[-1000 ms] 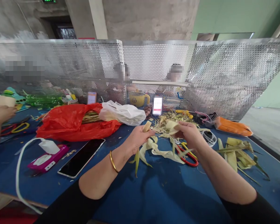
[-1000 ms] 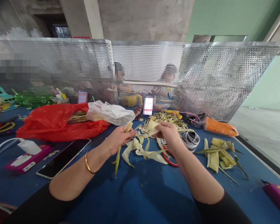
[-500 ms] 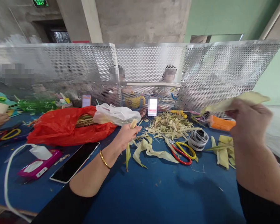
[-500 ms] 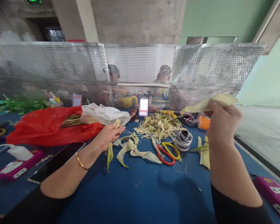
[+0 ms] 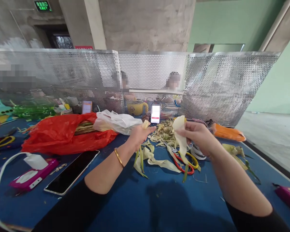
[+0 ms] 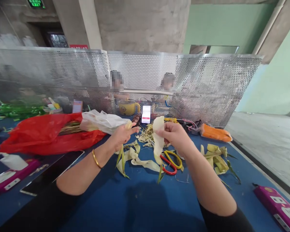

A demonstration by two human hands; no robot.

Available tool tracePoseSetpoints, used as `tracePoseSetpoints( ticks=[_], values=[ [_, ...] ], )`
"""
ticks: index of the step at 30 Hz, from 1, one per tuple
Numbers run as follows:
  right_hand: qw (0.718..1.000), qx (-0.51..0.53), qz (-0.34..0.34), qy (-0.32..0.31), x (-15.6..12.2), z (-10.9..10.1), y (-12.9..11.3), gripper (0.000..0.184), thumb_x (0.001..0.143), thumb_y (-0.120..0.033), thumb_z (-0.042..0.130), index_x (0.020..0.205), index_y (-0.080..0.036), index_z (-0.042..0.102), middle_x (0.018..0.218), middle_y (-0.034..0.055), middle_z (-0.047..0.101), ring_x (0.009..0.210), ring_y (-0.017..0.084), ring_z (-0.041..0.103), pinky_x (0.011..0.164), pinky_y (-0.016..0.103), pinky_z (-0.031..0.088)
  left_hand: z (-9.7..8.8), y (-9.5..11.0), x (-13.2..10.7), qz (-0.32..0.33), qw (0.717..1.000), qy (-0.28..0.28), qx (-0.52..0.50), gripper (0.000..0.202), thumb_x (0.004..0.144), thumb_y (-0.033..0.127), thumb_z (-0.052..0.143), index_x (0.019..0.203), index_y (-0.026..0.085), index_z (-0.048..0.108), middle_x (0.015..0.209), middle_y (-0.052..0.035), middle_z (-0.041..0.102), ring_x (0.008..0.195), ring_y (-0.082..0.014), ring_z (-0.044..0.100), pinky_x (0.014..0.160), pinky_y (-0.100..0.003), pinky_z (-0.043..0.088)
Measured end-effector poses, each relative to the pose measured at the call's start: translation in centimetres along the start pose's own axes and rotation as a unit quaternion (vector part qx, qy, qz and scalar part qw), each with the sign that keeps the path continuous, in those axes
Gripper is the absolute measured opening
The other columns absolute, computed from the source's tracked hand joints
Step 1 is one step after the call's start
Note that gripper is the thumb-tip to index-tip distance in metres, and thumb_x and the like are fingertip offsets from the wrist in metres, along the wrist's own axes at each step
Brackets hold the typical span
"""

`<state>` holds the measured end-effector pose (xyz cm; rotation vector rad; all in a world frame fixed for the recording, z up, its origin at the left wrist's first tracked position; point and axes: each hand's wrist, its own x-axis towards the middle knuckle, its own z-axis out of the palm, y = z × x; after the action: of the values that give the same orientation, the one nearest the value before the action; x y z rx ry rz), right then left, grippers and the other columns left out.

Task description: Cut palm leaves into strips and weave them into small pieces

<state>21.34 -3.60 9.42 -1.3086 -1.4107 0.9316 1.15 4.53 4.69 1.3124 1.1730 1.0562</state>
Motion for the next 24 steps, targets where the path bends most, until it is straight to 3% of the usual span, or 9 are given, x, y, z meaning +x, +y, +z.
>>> tracePoseSetpoints(
  ticks=[2,4,8,10,13,15,24],
  values=[
    [1.000,-0.007,0.005,-0.026,0.0,1.2,0.4,0.023,0.064,-0.035,0.075,0.065,-0.018,0.060,0.055,-0.0035,0.055,0.045,0.007,0.043,0.043,0.022,0.033,-0.1,0.4,-1.4,0.053,0.998,0.017,-0.017,0.038,0.073,0.033,0.074,0.106,0.017,0.069,0.061,0.0029,0.058,0.044,-0.0052,0.036,0.043,-0.019,0.025],
    [0.999,-0.014,0.011,-0.048,-0.1,2.2,0.8,0.022,0.067,-0.035,0.074,0.068,-0.018,0.060,0.056,-0.0031,0.057,0.046,0.008,0.045,0.043,0.022,0.034,-0.2,0.7,-2.9,0.092,0.995,-0.007,-0.034,0.027,0.070,0.032,0.076,0.091,0.015,0.073,0.068,-0.0010,0.063,0.055,-0.0078,0.047,0.050,-0.019,0.034],
    [0.995,-0.031,0.023,-0.097,-0.7,4.3,1.1,0.020,0.069,-0.034,0.072,0.071,-0.019,0.059,0.057,-0.0034,0.058,0.045,0.009,0.046,0.043,0.023,0.035,-0.1,0.7,-5.2,0.086,0.991,-0.078,-0.072,0.027,0.061,0.030,0.081,0.081,0.016,0.072,0.073,-0.0029,0.066,0.065,-0.0116,0.056,0.057,-0.021,0.041],
    [0.991,-0.033,0.018,-0.128,-1.0,5.3,1.2,0.020,0.070,-0.034,0.071,0.068,-0.020,0.056,0.055,-0.0049,0.055,0.044,0.008,0.044,0.043,0.023,0.034,-0.1,0.2,-5.7,0.077,0.991,-0.049,-0.096,0.024,0.061,0.032,0.080,0.074,0.016,0.068,0.061,0.0011,0.060,0.055,-0.0091,0.050,0.051,-0.020,0.038],
    [0.987,-0.007,0.016,-0.163,-1.5,6.3,1.1,0.019,0.069,-0.031,0.071,0.069,-0.020,0.056,0.059,-0.0055,0.055,0.050,0.009,0.048,0.048,0.022,0.037,-0.2,-0.3,-6.1,0.035,0.990,0.014,-0.139,0.027,0.064,0.034,0.076,0.059,0.017,0.056,0.042,0.0086,0.039,0.039,-0.0044,0.030,0.040,-0.019,0.025],
    [0.984,0.021,0.025,-0.175,-1.7,6.7,1.1,0.019,0.066,-0.028,0.073,0.069,-0.019,0.057,0.062,-0.0051,0.057,0.056,0.010,0.052,0.053,0.022,0.040,-0.5,-0.4,-6.2,-0.002,0.985,0.024,-0.170,0.030,0.064,0.032,0.075,0.056,0.018,0.050,0.038,0.0107,0.032,0.035,-0.0034,0.023,0.037,-0.020,0.018],
    [0.942,0.032,0.138,-0.303,-1.6,7.2,2.1,0.023,0.065,-0.032,0.074,0.075,-0.015,0.062,0.063,-0.0017,0.064,0.051,0.008,0.056,0.051,0.020,0.046,-1.7,-0.6,-5.6,0.020,0.978,0.071,-0.197,0.032,0.063,0.029,0.075,0.054,0.018,0.045,0.038,0.0111,0.030,0.035,-0.0018,0.021,0.037,-0.020,0.013]
  ],
)
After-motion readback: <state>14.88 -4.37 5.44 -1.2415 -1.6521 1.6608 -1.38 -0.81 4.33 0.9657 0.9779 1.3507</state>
